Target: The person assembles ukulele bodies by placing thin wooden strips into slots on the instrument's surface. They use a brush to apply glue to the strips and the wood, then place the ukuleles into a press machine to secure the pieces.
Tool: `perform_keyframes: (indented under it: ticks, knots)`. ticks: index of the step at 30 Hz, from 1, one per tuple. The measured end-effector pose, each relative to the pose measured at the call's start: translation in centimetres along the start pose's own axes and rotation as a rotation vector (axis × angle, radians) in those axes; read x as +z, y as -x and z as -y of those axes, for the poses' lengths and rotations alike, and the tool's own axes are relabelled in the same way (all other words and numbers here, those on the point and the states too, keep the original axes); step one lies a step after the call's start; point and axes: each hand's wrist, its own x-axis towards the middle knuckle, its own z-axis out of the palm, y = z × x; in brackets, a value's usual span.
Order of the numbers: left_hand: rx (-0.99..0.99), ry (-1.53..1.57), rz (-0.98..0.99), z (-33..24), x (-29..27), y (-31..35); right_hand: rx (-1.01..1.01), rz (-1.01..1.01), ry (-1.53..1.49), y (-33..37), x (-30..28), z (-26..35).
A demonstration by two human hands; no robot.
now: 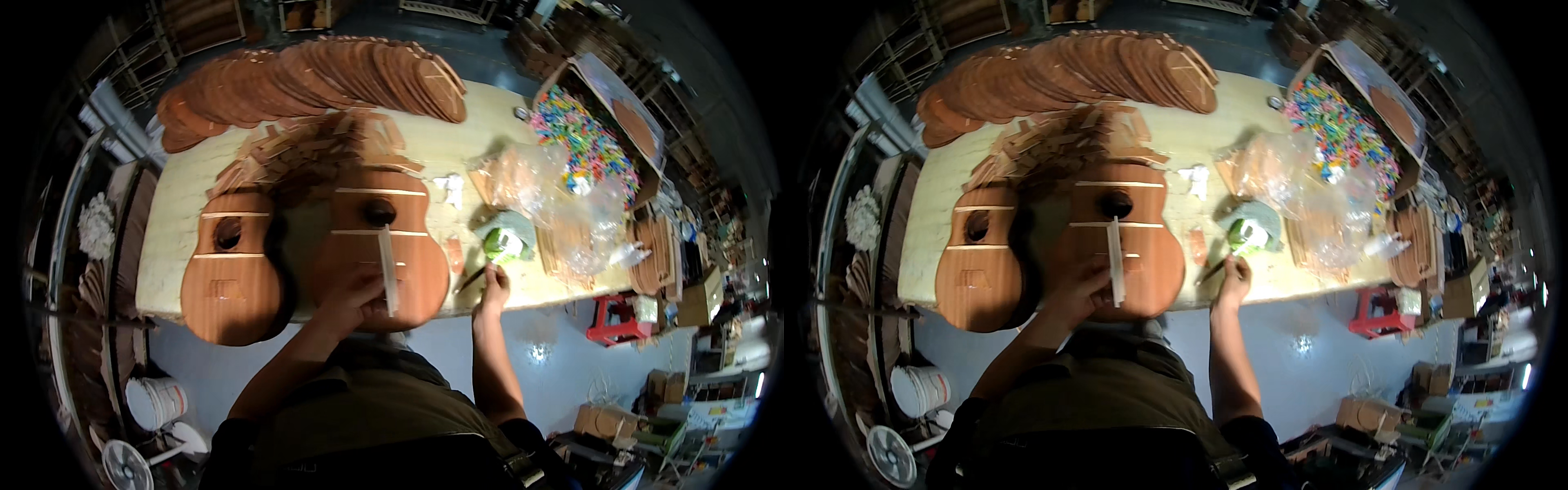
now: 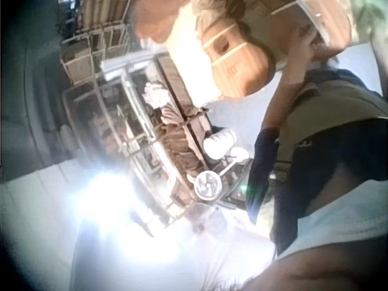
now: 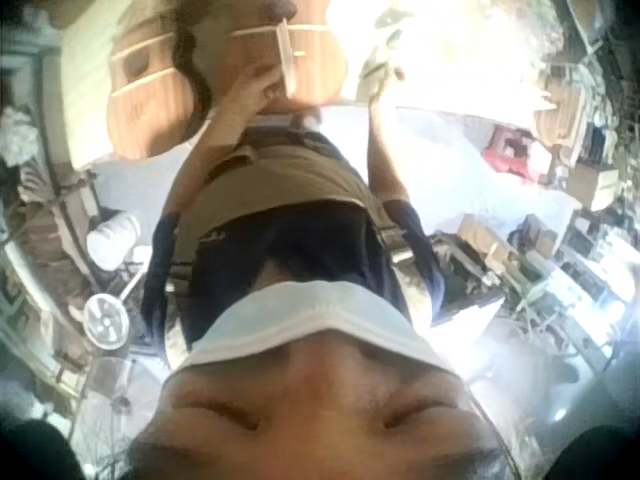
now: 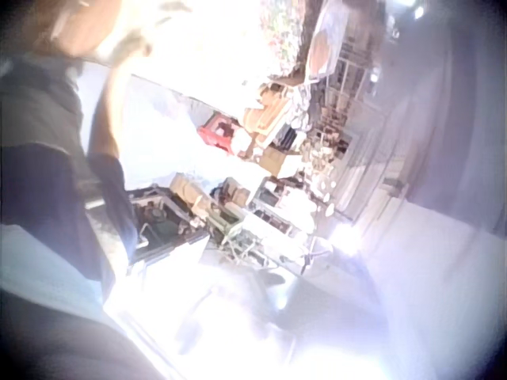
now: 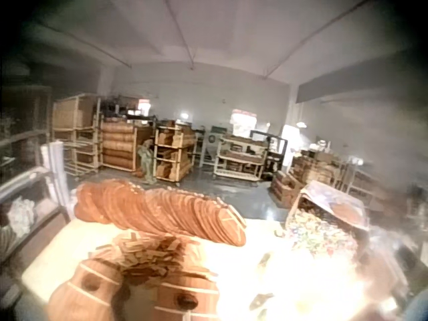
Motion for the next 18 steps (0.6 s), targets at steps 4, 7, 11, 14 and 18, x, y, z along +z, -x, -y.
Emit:
perform_keyframes:
  ticks: [4,7,11,14,18]
  knots:
    - [0.082,-0.124,-0.106,0.7,-0.5,0.4,-0.132,0.506,0.122,8.3,1.8,6.6]
    - [0.158,-0.199,-0.122,1.0,-0.7,0.2,0.034,0.885,0.277,12.7,3.2,8.5]
    - [0.167,-0.212,-0.141,0.9,-1.3,0.8,0.029,0.939,0.332,15.5,4.6,8.6]
    - [0.224,-0.198,-0.164,1.3,-1.8,1.0,-0.027,0.916,0.346,16.4,4.8,7.6]
    - [0.245,-0.282,-0.209,1.0,-1.8,1.6,-0.121,0.859,0.359,18.3,5.0,7.3]
